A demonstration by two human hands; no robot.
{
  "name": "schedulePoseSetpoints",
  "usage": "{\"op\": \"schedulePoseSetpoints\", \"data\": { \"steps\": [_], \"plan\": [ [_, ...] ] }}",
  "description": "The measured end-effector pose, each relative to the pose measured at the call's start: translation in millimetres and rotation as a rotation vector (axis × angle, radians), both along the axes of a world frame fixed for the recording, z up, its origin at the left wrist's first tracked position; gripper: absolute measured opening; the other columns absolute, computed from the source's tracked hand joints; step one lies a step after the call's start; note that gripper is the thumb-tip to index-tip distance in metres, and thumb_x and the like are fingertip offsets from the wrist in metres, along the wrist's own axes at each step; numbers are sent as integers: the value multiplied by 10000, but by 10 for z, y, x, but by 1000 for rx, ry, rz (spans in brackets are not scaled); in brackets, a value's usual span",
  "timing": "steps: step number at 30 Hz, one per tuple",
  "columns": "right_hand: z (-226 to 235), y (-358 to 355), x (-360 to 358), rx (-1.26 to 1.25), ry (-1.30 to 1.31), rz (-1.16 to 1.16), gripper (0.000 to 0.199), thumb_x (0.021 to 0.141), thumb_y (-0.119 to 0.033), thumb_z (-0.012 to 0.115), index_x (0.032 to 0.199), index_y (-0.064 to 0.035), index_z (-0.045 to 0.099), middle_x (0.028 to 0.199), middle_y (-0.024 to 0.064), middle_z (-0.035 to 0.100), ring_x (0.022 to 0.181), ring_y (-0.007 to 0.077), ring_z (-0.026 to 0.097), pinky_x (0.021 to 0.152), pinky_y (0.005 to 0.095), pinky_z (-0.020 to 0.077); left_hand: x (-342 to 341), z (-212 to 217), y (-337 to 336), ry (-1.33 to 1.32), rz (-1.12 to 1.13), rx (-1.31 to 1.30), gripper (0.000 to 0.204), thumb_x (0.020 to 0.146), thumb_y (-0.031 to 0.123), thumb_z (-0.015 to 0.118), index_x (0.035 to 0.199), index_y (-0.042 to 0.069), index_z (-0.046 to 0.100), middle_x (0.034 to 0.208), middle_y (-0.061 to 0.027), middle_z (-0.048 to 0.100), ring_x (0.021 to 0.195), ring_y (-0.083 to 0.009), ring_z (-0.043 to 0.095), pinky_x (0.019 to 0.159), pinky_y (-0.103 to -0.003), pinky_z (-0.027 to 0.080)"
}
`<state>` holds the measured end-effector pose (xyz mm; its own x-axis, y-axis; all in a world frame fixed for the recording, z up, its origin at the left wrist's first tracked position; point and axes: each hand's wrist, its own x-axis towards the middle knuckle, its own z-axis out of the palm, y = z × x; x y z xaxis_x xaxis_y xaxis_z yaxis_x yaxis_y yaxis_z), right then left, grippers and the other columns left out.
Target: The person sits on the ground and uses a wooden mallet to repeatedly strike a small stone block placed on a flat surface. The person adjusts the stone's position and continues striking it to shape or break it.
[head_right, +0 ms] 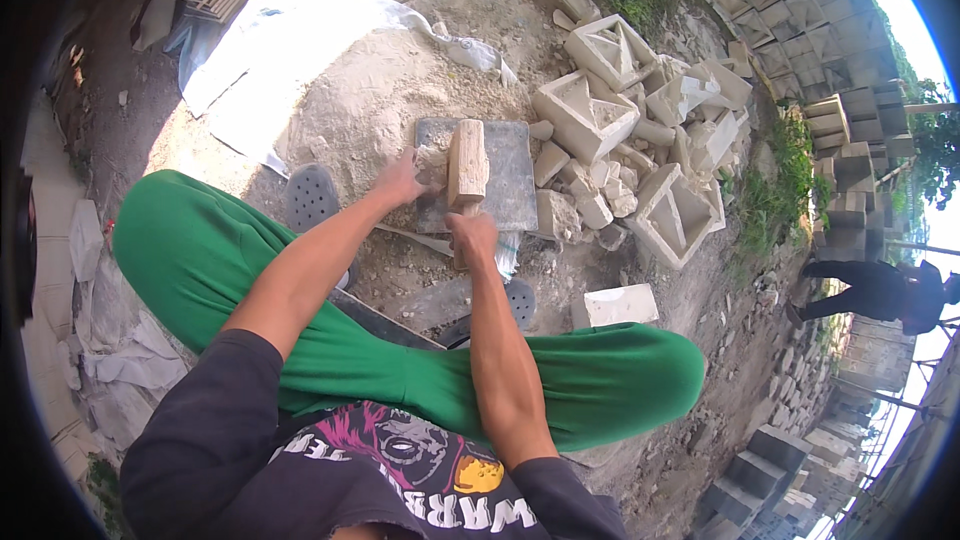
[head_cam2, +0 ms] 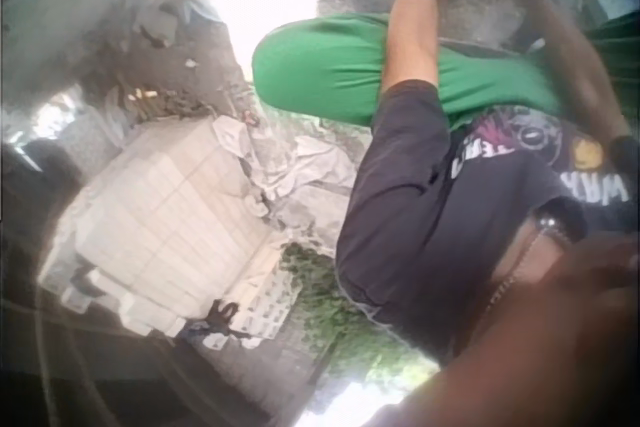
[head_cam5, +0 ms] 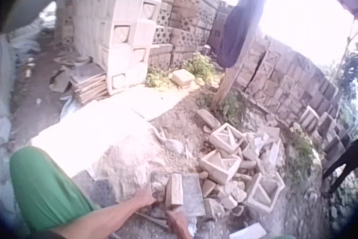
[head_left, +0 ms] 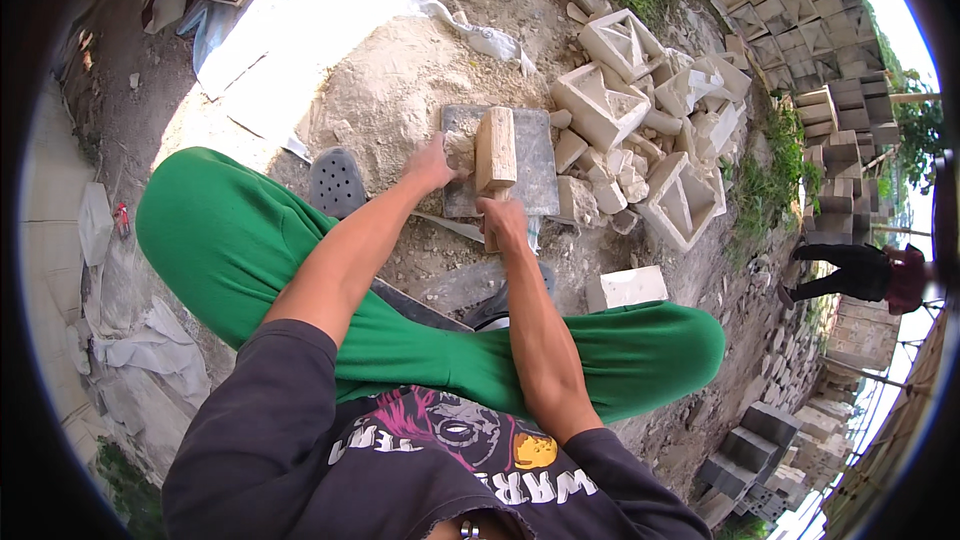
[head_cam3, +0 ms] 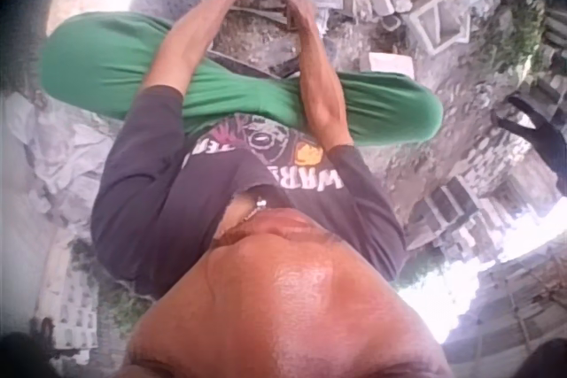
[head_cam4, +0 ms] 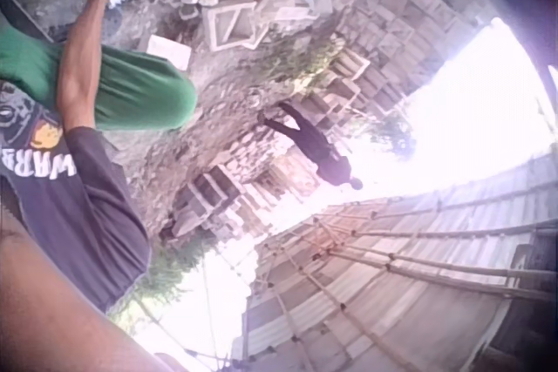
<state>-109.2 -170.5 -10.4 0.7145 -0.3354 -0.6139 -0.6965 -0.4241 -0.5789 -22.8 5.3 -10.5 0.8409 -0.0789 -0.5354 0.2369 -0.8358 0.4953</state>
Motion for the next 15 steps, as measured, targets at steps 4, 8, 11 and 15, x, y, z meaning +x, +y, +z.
{"op": "schedulePoseSetpoints", "data": {
  "steps": [4, 8, 11, 15],
  "plan": [
    [656, 200, 87, 68, -231, -107, 274, 741, -229, 712, 789, 36, 667, 648, 107, 667, 567, 204, 673, 562, 360, 532, -32, -153, 74, 9, 5, -43, 948, 749, 451, 870, 1449, 103, 335, 1407, -302, 469, 1206, -476, 581, 991, -538, 502],
    [178, 94, 11, 63, -279, -126, 253, 745, -215, 713, 764, 30, 656, 638, 110, 660, 546, 211, 665, 547, 357, 525, 14, -100, -3, -7, -40, -43, 944, 753, 451, 866, 1444, 96, 330, 1400, -320, 467, 1189, -482, 591, 977, -540, 510],
    [11, 42, -76, 38, -21, -51, 261, 725, -209, 722, 768, 45, 685, 657, 129, 678, 578, 236, 685, 557, 375, 526, 6, -2, -33, 11, -31, -22, 938, 760, 446, 861, 1449, 100, 327, 1397, -331, 461, 1185, -482, 594, 975, -540, 512],
    [142, 34, 50, 90, -5, -71, 291, 724, -239, 721, 786, 43, 688, 708, 144, 699, 611, 247, 700, 593, 390, 539, -23, -75, 17, -4, 5, 18, 951, 756, 447, 864, 1458, 107, 320, 1406, -309, 461, 1188, -463, 599, 973, -535, 514]
  ]
}}
